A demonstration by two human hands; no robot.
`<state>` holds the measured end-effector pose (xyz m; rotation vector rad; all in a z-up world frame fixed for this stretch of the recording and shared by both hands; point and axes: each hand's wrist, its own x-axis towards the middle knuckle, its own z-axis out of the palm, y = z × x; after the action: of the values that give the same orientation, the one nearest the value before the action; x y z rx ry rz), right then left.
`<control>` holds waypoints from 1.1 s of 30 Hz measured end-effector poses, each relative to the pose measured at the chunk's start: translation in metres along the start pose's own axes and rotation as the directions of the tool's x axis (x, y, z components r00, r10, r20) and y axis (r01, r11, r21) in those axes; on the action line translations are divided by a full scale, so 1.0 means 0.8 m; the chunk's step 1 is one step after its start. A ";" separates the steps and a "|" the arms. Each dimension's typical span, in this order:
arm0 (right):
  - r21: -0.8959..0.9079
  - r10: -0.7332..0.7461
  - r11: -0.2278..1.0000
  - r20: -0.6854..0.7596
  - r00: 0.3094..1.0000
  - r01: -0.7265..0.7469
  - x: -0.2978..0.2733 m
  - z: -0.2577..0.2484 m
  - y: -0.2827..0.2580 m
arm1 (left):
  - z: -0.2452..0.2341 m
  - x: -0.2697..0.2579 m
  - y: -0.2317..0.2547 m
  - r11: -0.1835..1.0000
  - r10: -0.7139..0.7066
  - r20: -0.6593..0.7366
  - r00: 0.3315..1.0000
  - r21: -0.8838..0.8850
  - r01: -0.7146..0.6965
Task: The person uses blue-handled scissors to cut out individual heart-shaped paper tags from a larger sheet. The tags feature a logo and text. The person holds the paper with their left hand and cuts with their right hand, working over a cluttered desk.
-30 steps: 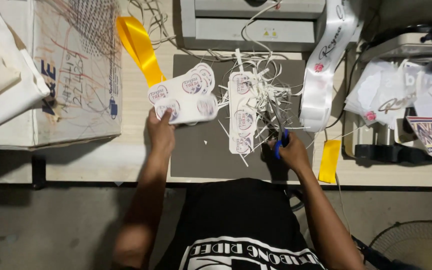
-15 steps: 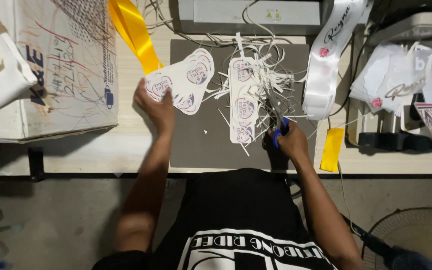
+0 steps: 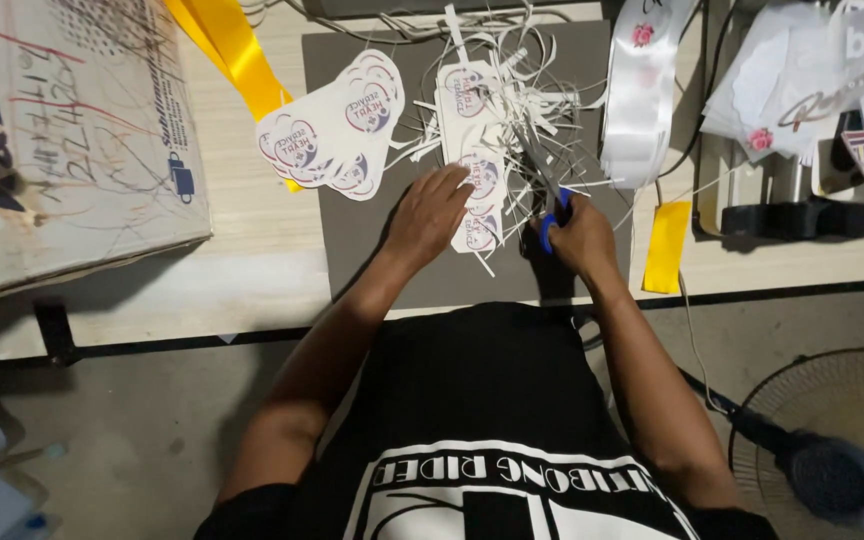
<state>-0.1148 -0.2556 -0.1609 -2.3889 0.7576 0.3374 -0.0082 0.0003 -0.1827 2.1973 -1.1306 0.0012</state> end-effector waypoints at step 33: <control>0.008 0.023 1.000 0.036 0.999 -0.023 -0.001 -0.008 -0.013 | -0.024 0.041 -0.002 0.999 0.041 -0.033 0.999 -0.031 -0.042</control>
<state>-0.1091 -0.2525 -0.1503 -2.3610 0.7691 0.3849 0.0195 -0.0122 -0.1592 2.1380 -1.1501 0.0360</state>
